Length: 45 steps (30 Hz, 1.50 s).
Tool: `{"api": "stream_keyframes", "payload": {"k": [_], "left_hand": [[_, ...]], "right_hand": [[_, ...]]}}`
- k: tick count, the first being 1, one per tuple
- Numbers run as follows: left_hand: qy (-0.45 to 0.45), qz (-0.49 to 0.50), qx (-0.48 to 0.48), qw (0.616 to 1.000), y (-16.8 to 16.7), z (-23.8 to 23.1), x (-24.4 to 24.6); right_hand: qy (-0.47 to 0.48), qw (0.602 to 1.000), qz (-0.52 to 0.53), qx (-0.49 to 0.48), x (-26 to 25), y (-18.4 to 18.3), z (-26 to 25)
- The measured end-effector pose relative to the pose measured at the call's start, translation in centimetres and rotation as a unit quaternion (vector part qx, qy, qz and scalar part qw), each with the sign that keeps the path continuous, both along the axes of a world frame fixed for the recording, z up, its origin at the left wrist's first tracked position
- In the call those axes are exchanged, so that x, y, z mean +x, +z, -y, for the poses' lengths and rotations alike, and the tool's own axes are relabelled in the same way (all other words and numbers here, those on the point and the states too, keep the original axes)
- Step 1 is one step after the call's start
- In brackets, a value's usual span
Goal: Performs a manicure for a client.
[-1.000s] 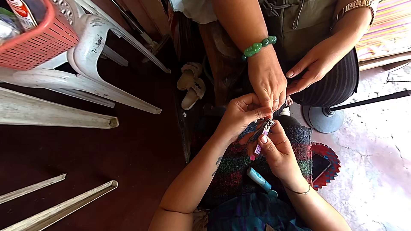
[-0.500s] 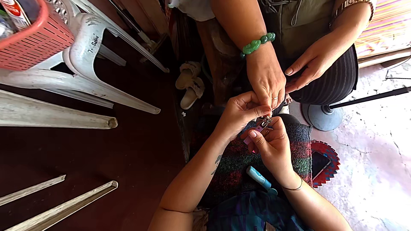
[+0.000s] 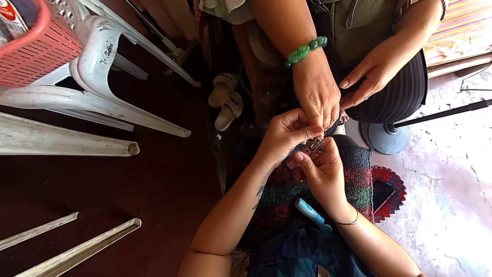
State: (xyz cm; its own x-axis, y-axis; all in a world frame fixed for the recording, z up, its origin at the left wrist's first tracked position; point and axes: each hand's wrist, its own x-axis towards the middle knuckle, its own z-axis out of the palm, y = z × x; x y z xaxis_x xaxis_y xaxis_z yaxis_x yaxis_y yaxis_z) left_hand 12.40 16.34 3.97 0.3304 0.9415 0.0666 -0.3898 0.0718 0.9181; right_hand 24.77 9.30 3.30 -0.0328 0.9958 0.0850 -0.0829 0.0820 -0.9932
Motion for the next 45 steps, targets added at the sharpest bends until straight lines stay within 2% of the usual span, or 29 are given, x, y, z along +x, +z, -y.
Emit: {"api": "stream_keyframes", "payload": {"k": [23, 29, 45], "left_hand": [[0.005, -0.012, 0.0, 1.0, -0.08, 0.09, -0.06], [-0.002, -0.011, 0.0, 1.0, -0.19, 0.07, -0.13], [-0.002, -0.021, -0.002, 1.0, -0.18, 0.12, -0.19]], "right_hand": [[-0.001, 1.0, -0.014, -0.014, -0.06, -0.16, -0.09], [-0.008, 1.0, -0.027, 0.007, -0.14, -0.94, -0.19], [-0.013, 0.997, -0.064, -0.03, -0.6, -0.33, -0.41]]}}
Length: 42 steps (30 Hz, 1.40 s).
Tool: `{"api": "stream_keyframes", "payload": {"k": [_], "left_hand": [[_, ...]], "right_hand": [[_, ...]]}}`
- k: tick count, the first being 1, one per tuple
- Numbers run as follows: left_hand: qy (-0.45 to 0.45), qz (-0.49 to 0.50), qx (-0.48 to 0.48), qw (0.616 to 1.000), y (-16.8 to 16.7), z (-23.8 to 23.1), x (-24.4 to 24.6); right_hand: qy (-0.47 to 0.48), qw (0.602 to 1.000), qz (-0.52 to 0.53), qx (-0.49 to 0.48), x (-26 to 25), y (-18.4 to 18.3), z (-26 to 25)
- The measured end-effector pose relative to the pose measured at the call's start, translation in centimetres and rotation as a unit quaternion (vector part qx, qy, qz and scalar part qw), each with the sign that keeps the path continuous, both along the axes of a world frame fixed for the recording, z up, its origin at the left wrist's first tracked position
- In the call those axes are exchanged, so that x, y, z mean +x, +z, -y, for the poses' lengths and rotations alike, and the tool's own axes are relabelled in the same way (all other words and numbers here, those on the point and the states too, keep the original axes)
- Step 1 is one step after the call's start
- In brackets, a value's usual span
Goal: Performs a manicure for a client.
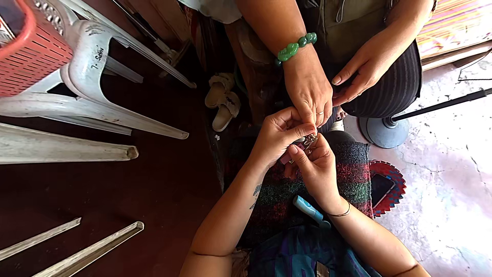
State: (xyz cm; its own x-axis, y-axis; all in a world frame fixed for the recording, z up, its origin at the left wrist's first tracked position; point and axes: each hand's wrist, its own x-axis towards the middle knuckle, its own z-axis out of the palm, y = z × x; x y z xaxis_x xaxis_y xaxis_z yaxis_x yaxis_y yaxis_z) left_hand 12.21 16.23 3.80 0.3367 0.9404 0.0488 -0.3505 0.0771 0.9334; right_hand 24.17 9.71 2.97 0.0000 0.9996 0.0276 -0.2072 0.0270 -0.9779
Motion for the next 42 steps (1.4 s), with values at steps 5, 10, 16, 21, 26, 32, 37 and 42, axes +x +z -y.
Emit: {"api": "stream_keyframes", "payload": {"k": [5, 10, 16, 21, 26, 32, 37, 42], "left_hand": [[0.004, -0.001, 0.009, 1.0, -0.1, 0.0, 0.0], [-0.01, 0.027, -0.004, 1.0, -0.2, 0.1, -0.5], [-0.015, 0.035, 0.001, 0.999, -0.5, 0.0, -0.5], [-0.015, 0.035, 0.007, 0.999, -0.6, -0.1, -0.5], [-0.022, 0.055, 0.0, 0.998, -0.5, 0.0, -0.4], [-0.019, 0.044, 0.006, 0.999, -0.4, 0.0, -0.4], [-0.014, 0.039, 0.0, 0.999, -0.3, 0.0, -0.4], [-0.015, 0.039, 0.002, 0.999, -0.3, 0.0, -0.4]], "right_hand": [[0.012, 0.999, 0.029, 0.018, 0.2, 0.0, 0.2], [0.108, 0.978, 0.174, 0.035, 3.5, 0.4, 0.6], [0.093, 0.984, 0.155, 0.013, 5.3, 0.9, 1.2], [0.08, 0.985, 0.154, 0.02, 5.2, 1.3, 1.1], [0.073, 0.985, 0.153, 0.019, 5.0, 1.5, 1.0], [0.062, 0.985, 0.161, 0.017, 5.0, 1.5, 1.0], [0.061, 0.984, 0.168, 0.019, 5.0, 1.5, 1.0], [0.059, 0.983, 0.171, 0.019, 5.0, 1.5, 1.0]]}}
